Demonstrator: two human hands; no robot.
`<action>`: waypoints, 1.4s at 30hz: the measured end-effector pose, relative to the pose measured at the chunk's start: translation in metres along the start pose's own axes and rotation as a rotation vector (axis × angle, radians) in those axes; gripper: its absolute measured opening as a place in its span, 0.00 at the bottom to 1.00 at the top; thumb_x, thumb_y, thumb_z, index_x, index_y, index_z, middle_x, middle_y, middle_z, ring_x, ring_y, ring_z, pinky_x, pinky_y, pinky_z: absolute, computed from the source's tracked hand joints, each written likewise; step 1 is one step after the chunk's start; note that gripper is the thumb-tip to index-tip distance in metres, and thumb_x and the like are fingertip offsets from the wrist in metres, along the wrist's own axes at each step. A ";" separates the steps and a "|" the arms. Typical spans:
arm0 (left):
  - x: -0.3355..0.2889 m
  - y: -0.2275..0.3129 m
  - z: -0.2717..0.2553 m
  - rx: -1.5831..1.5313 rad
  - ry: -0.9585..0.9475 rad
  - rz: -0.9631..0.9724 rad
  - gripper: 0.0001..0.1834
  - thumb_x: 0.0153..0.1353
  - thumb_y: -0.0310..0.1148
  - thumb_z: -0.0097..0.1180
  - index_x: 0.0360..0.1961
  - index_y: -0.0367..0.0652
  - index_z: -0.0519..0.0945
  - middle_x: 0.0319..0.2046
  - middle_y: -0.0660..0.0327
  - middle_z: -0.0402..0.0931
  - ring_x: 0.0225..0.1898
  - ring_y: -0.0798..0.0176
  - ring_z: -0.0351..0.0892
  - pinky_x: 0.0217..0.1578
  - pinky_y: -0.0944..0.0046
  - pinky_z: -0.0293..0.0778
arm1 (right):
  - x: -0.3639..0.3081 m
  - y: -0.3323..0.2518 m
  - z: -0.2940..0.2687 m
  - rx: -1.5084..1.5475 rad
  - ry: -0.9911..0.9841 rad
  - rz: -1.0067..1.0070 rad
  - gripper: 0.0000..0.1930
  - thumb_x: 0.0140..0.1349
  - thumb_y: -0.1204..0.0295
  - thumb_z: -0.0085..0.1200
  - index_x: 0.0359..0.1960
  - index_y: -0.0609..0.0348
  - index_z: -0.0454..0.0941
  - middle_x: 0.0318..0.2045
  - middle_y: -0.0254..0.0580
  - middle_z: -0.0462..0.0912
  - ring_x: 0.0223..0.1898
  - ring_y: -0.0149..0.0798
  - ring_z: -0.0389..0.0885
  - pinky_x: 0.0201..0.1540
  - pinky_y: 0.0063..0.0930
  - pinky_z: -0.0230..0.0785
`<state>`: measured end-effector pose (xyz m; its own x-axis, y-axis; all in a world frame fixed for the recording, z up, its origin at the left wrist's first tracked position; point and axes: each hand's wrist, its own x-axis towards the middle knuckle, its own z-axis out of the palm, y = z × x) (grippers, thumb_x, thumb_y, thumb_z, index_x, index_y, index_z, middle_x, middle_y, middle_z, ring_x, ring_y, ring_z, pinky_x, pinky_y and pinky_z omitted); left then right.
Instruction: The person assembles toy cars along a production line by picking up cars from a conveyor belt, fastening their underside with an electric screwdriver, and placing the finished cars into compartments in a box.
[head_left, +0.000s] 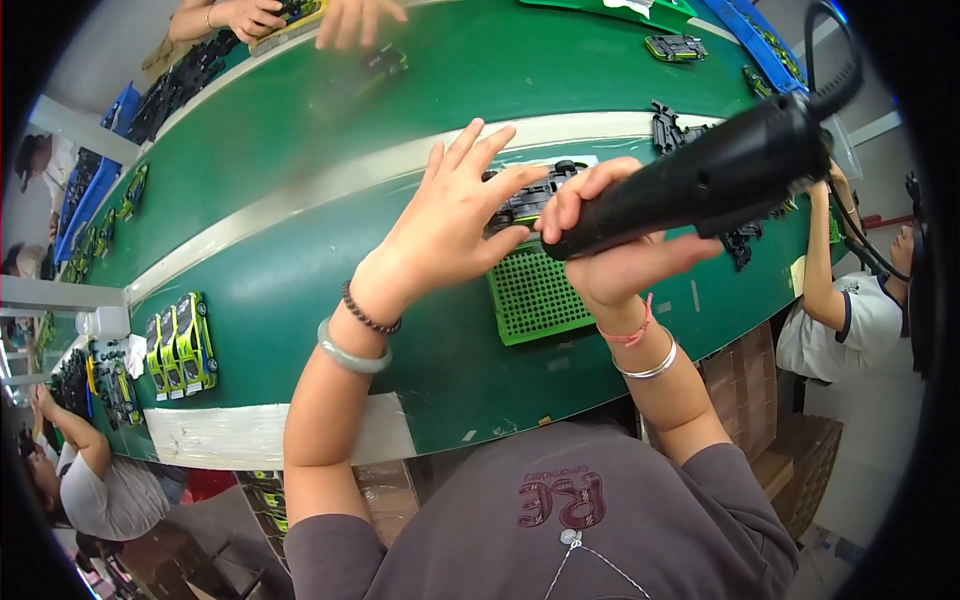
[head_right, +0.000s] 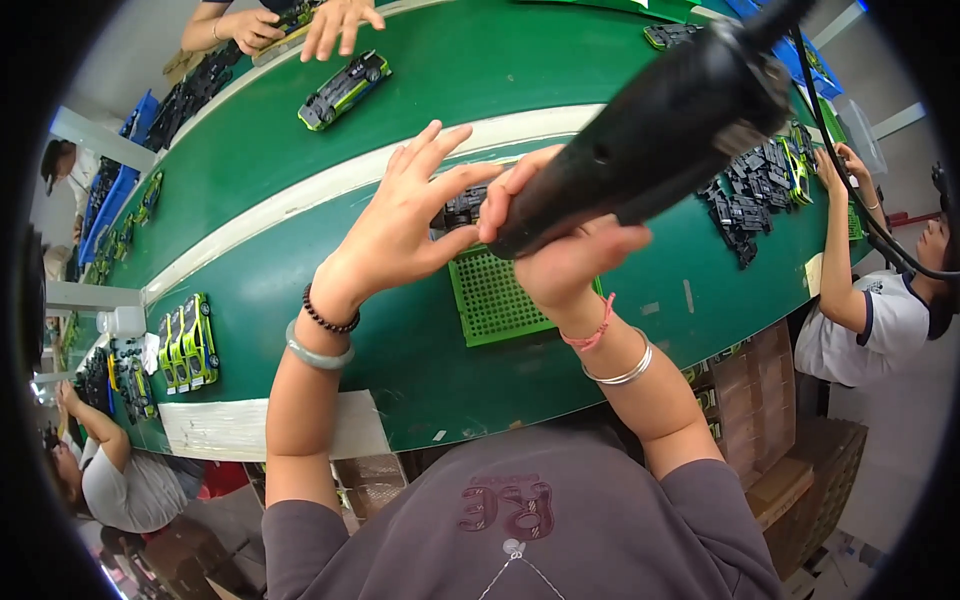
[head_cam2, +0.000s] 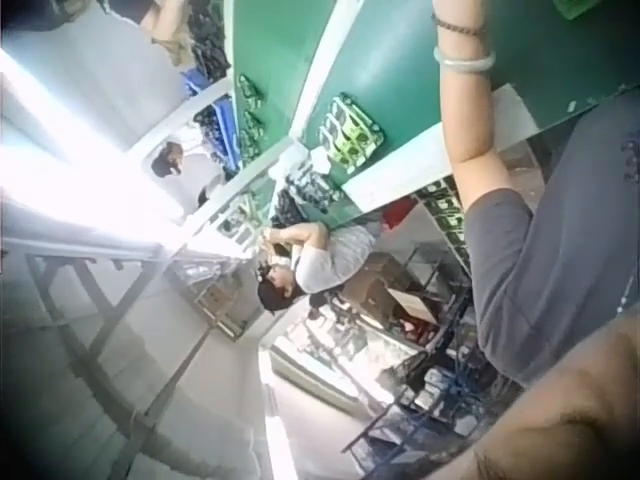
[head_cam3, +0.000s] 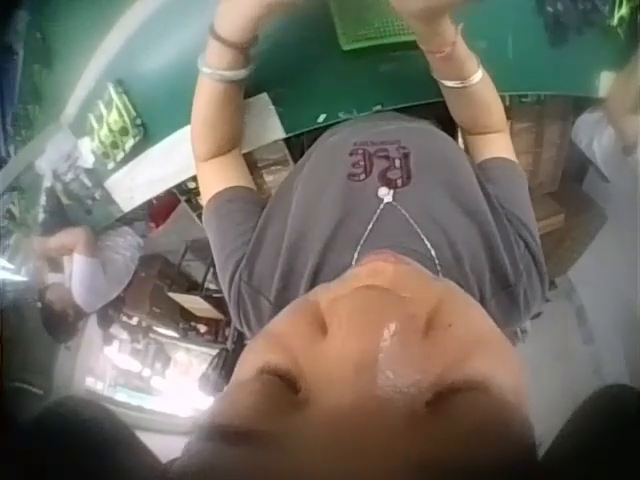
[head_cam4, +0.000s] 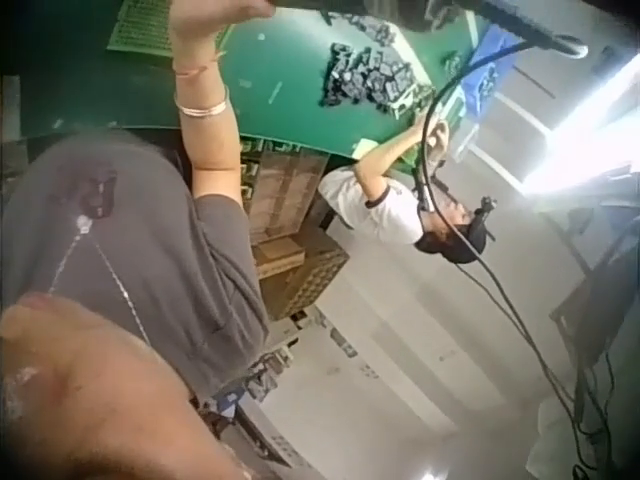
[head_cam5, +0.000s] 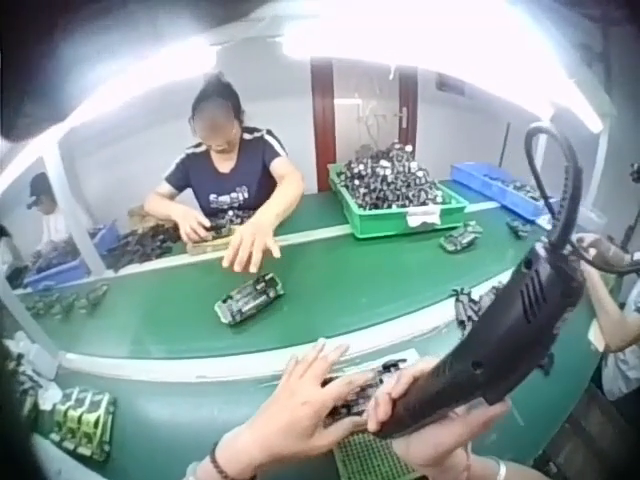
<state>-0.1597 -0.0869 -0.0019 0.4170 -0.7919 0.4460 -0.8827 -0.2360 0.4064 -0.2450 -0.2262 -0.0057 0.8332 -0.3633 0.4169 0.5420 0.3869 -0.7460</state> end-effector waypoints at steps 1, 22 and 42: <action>0.001 0.002 -0.003 0.005 -0.001 0.011 0.26 0.45 0.35 0.63 0.49 0.51 0.73 0.54 0.49 0.64 0.61 0.38 0.55 0.58 0.42 0.55 | 0.001 -0.006 0.002 0.043 0.007 -0.031 0.53 0.32 0.16 0.21 0.30 0.61 0.65 0.17 0.42 0.69 0.16 0.37 0.68 0.22 0.29 0.65; 0.007 0.029 0.017 -0.340 0.198 0.104 0.10 0.40 0.29 0.68 0.24 0.43 0.78 0.26 0.62 0.72 0.30 0.60 0.73 0.31 0.64 0.70 | 0.006 -0.047 0.003 0.248 -0.084 -0.250 0.57 0.24 0.15 0.21 0.33 0.61 0.65 0.21 0.46 0.73 0.19 0.39 0.72 0.25 0.32 0.69; 0.014 0.021 -0.005 -0.239 0.157 0.097 0.25 0.36 0.38 0.70 0.38 0.41 0.77 0.37 0.57 0.73 0.40 0.54 0.72 0.41 0.58 0.70 | 0.023 -0.035 0.015 0.129 0.006 -0.217 0.54 0.29 0.16 0.21 0.31 0.60 0.66 0.18 0.43 0.70 0.16 0.38 0.70 0.22 0.31 0.68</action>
<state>-0.1713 -0.0997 0.0167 0.3783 -0.7032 0.6020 -0.8518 -0.0098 0.5238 -0.2433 -0.2353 0.0378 0.6953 -0.4543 0.5570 0.7180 0.4039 -0.5669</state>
